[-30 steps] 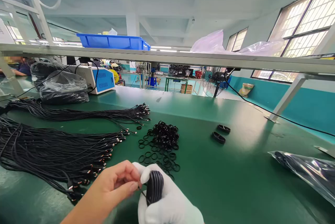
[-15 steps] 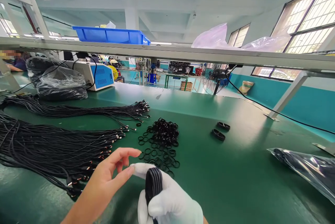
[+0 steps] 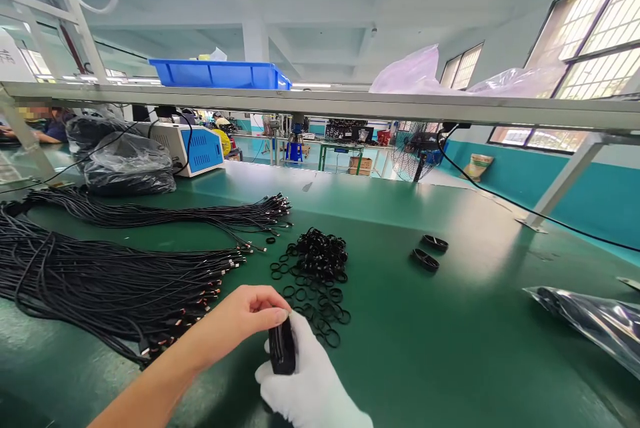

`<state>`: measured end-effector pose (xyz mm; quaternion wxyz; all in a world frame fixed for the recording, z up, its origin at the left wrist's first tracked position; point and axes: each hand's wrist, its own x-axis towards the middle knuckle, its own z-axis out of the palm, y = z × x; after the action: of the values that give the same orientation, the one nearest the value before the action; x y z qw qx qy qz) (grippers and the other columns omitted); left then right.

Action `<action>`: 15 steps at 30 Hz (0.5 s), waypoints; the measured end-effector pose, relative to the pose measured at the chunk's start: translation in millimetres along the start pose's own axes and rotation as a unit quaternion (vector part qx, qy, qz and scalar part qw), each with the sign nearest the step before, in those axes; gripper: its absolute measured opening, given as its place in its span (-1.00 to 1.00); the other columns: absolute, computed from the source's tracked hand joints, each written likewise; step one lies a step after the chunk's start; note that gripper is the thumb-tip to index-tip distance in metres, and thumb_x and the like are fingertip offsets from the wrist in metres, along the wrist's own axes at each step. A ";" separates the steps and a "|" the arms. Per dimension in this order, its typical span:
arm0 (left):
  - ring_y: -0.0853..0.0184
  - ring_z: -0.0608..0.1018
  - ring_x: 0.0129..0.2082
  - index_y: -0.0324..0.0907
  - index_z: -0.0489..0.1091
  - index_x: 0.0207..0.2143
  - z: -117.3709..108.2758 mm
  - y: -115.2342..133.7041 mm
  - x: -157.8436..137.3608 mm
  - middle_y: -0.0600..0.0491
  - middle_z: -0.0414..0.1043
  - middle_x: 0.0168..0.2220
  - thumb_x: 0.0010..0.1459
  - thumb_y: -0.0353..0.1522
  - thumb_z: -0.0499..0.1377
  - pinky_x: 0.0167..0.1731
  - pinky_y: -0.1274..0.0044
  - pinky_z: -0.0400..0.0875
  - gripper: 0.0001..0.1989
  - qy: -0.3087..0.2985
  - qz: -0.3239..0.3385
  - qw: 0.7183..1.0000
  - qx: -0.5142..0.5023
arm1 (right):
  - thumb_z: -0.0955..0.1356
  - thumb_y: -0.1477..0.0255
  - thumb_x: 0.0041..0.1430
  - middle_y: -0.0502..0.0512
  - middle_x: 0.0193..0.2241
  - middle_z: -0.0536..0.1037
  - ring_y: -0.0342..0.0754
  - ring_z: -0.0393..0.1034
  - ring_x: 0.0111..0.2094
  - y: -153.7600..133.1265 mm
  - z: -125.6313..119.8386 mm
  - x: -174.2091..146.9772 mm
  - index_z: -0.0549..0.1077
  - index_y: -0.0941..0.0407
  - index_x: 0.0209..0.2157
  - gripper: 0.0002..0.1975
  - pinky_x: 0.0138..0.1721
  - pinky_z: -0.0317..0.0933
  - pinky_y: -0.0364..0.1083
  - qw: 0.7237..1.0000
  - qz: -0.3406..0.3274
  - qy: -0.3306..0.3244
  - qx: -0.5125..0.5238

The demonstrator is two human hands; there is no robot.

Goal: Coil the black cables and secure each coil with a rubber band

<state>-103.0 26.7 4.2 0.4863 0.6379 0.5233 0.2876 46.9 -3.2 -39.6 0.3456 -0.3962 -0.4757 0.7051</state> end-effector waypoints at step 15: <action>0.40 0.27 -0.60 -0.15 0.44 -0.49 18.5 -7.4 -4.4 0.18 0.30 -0.61 -0.01 -0.19 0.17 -0.58 0.58 0.06 -0.78 0.086 -0.006 0.993 0.079 | 0.47 0.08 -0.19 0.12 -0.30 0.34 -0.07 0.37 -0.38 3.0 -5.9 -1.6 0.27 0.18 -0.17 -0.36 -0.45 0.25 -0.12 0.990 -0.012 -0.105 0.097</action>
<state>-90.9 16.5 -8.7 0.3894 0.6441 0.5877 0.2968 52.5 -3.2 -43.4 0.3390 -0.2794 -0.4437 0.7812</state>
